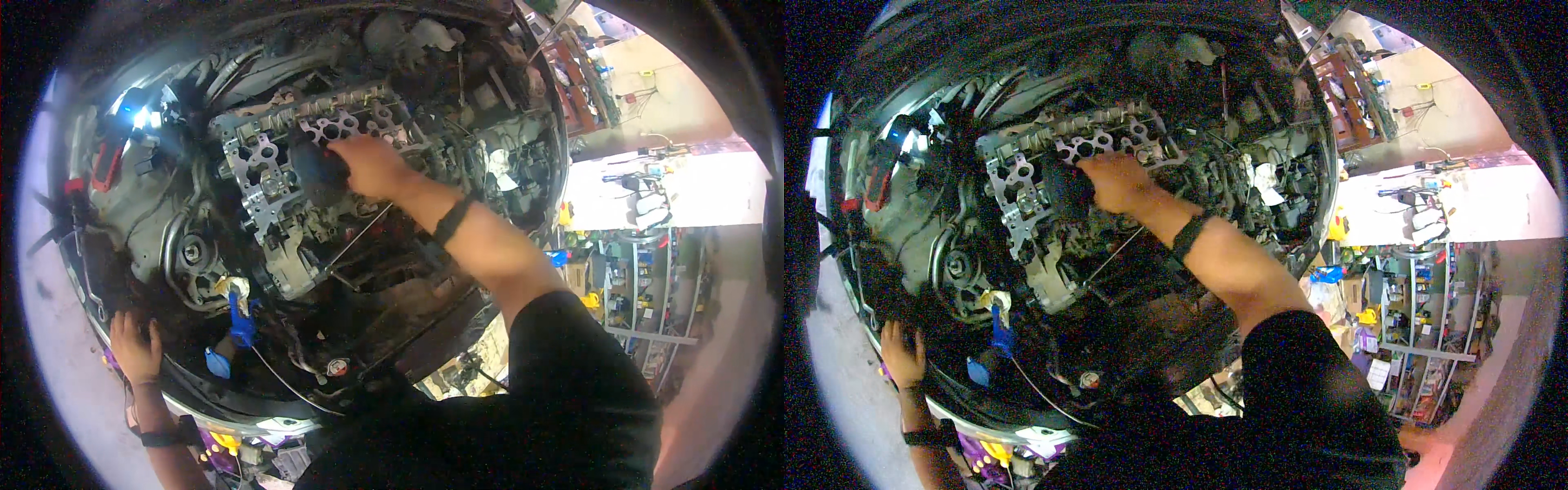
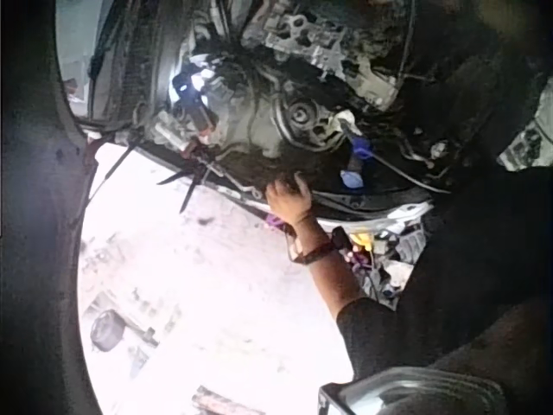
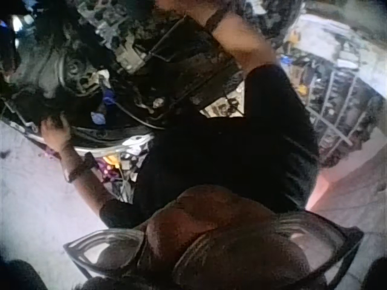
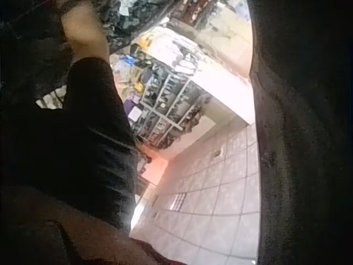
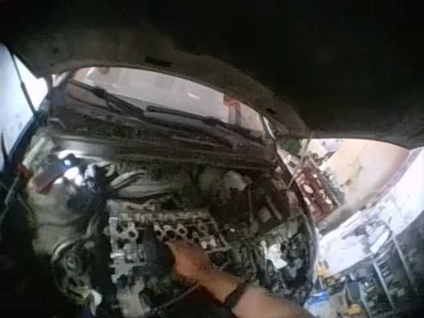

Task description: The recorder is using a power drill and hands to work on a car engine under the hood.

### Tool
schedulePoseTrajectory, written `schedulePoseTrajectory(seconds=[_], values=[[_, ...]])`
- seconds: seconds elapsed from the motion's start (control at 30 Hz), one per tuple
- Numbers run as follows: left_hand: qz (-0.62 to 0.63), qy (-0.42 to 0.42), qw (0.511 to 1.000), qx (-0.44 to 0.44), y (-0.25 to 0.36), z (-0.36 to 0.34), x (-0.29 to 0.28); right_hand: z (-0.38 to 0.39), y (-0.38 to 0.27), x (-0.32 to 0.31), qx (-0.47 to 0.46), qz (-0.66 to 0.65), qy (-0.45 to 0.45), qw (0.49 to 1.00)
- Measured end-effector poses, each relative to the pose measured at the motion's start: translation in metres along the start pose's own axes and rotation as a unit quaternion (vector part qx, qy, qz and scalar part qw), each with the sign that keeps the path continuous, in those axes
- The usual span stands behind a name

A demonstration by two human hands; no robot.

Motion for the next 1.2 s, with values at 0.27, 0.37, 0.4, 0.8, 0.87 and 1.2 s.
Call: schedulePoseTrajectory(seconds=[0.27, 0.37, 0.4, 0.8, 0.87, 1.2], values=[[-0.039, -0.040, 0.998, -0.035, -0.029, 0.022, 0.024, 0.035, 0.165, -0.114, 0.289, -0.150, -0.071, 0.943], [-0.043, -0.037, 0.998, -0.030, -0.024, 0.018, 0.022, 0.057, 0.178, -0.150, 0.355, -0.336, -0.018, 0.872], [-0.039, -0.038, 0.998, -0.026, -0.023, 0.018, 0.021, 0.060, 0.182, -0.154, 0.385, -0.372, -0.031, 0.844], [-0.035, -0.041, 0.998, -0.013, -0.032, 0.023, 0.028, 0.050, 0.177, -0.145, 0.416, -0.342, -0.095, 0.838], [-0.038, -0.053, 0.998, -0.017, -0.034, 0.024, 0.030, 0.047, 0.174, -0.147, 0.426, -0.332, -0.089, 0.837], [-0.059, -0.044, 0.997, -0.024, -0.041, 0.030, 0.034, 0.038, 0.205, -0.130, 0.420, -0.381, -0.130, 0.814]])
Point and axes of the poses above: each hand's wrist, its own z-axis away from the middle knuckle, its own x-axis out of the palm, y = z × x, the point moved 6 cm from there along -z, towards the middle knuckle, and after that the axes turned 2 degrees about y, right-handed, at the moved point
